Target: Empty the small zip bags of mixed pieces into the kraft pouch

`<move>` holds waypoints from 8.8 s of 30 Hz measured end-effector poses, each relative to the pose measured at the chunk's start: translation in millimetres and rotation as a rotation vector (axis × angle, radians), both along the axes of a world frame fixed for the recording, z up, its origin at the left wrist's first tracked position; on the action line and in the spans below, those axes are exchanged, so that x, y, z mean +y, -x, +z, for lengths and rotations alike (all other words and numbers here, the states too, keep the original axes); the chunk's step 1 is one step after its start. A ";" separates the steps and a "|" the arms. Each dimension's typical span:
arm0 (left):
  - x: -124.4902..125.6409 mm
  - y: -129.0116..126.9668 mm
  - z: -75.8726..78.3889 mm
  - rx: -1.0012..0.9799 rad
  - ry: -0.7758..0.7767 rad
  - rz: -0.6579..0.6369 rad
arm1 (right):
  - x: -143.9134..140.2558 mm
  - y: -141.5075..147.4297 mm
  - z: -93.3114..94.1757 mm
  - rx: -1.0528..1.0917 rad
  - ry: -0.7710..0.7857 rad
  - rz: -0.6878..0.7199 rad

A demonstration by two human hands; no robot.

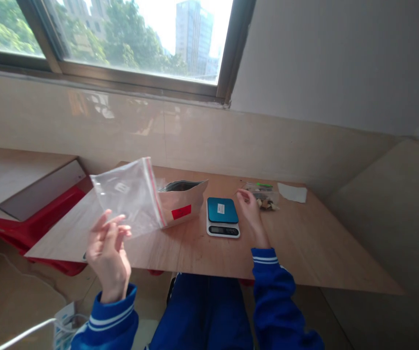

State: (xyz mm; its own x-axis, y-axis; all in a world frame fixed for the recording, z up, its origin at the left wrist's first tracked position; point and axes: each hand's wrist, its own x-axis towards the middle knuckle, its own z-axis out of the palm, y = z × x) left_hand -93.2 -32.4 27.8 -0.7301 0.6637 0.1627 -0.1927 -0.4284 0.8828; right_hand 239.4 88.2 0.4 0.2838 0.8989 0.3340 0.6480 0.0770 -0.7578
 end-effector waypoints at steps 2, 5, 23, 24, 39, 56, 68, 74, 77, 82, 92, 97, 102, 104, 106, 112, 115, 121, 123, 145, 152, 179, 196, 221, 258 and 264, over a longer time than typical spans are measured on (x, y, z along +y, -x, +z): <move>25.8 22.2 1.9 0.037 0.013 0.102 | 19.4 -35.4 -22.5 -0.096 0.032 -0.156; 76.6 47.0 -9.2 0.251 0.177 0.191 | 35.4 -69.8 -49.1 -0.178 0.080 -0.294; 80.4 1.6 -15.9 0.675 0.247 0.262 | -41.0 -66.1 8.2 0.005 -0.152 -0.462; 63.2 -12.2 -10.7 0.663 0.154 0.273 | -55.8 -53.2 17.8 0.123 -0.206 -0.390; -28.5 -110.0 -18.0 0.379 0.205 -0.758 | -127.9 67.8 40.0 0.635 -0.071 -0.027; -38.1 -115.0 -13.6 0.411 0.137 -0.760 | -152.0 106.9 44.6 0.489 0.091 0.267; -31.7 -100.3 -7.3 0.463 0.187 -0.810 | -155.9 111.6 43.5 0.473 0.086 0.291; -37.3 -96.6 -2.9 0.559 0.225 -0.713 | -152.6 105.8 45.4 0.389 -0.102 -0.006; -42.4 -86.7 -1.5 0.569 0.263 -0.653 | -150.6 90.7 52.1 0.422 -0.168 -0.181; -38.5 -80.1 -12.8 0.378 0.097 -0.743 | -159.0 86.8 67.6 0.614 -0.133 -0.052; -37.8 -98.2 -48.4 -0.313 0.205 -1.061 | -149.2 95.0 51.7 0.802 0.024 0.160; -31.4 -97.7 -39.0 -0.228 0.303 -0.845 | -148.3 97.7 50.0 0.491 -0.166 0.125; -32.2 -93.7 -37.3 -0.236 0.284 -0.910 | -146.1 99.1 48.2 0.400 -0.019 0.373; -33.2 -91.9 -36.5 -0.189 0.260 -0.957 | -143.9 97.1 47.0 0.362 0.071 0.439; -32.5 -90.6 -34.5 -0.097 0.267 -0.940 | -142.2 94.2 47.2 0.314 0.142 0.502; -27.0 -89.9 -33.2 0.054 0.243 -0.819 | -138.8 91.4 47.7 0.271 0.239 0.534; -26.9 -90.1 -38.7 0.021 0.256 -0.792 | -135.3 94.5 44.2 0.346 0.292 0.509; -25.2 -90.1 -49.2 -0.083 0.257 -0.799 | -127.6 96.0 38.5 0.544 0.339 0.567; -23.7 -90.3 -52.8 -0.109 0.248 -0.796 | -126.1 94.5 37.7 0.568 0.373 0.599; -20.4 -91.0 -53.3 -0.583 0.266 -0.480 | -82.1 99.9 64.6 0.757 -0.121 0.501; -19.5 -87.7 -52.7 -0.585 0.250 -0.469 | -25.7 153.1 73.4 0.179 -0.554 0.406; -19.3 -80.1 -52.3 -0.602 0.226 -0.510 | -13.8 151.9 68.5 -0.369 -0.296 0.478; -25.4 -78.0 -43.6 -0.506 0.180 -0.677 | -81.9 111.6 56.5 0.289 0.223 0.918; -24.0 -82.6 -42.5 -0.426 0.187 -0.662 | -94.8 97.8 33.2 0.515 0.151 0.710; -32.7 -89.8 -46.8 -0.632 0.159 -0.588 | -12.1 138.6 75.3 -0.132 -0.352 0.544; -31.7 -88.7 -44.0 -0.655 0.146 -0.589 | -17.7 146.3 77.8 -0.309 -0.255 0.511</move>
State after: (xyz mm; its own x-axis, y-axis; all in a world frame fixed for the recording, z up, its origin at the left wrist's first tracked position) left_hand -4.5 -64.2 -16.2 -0.1806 0.9421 -0.2827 -0.8310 0.0076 0.5561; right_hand 93.0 70.5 78.2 -0.3025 0.7768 0.5523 0.6674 0.5863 -0.4592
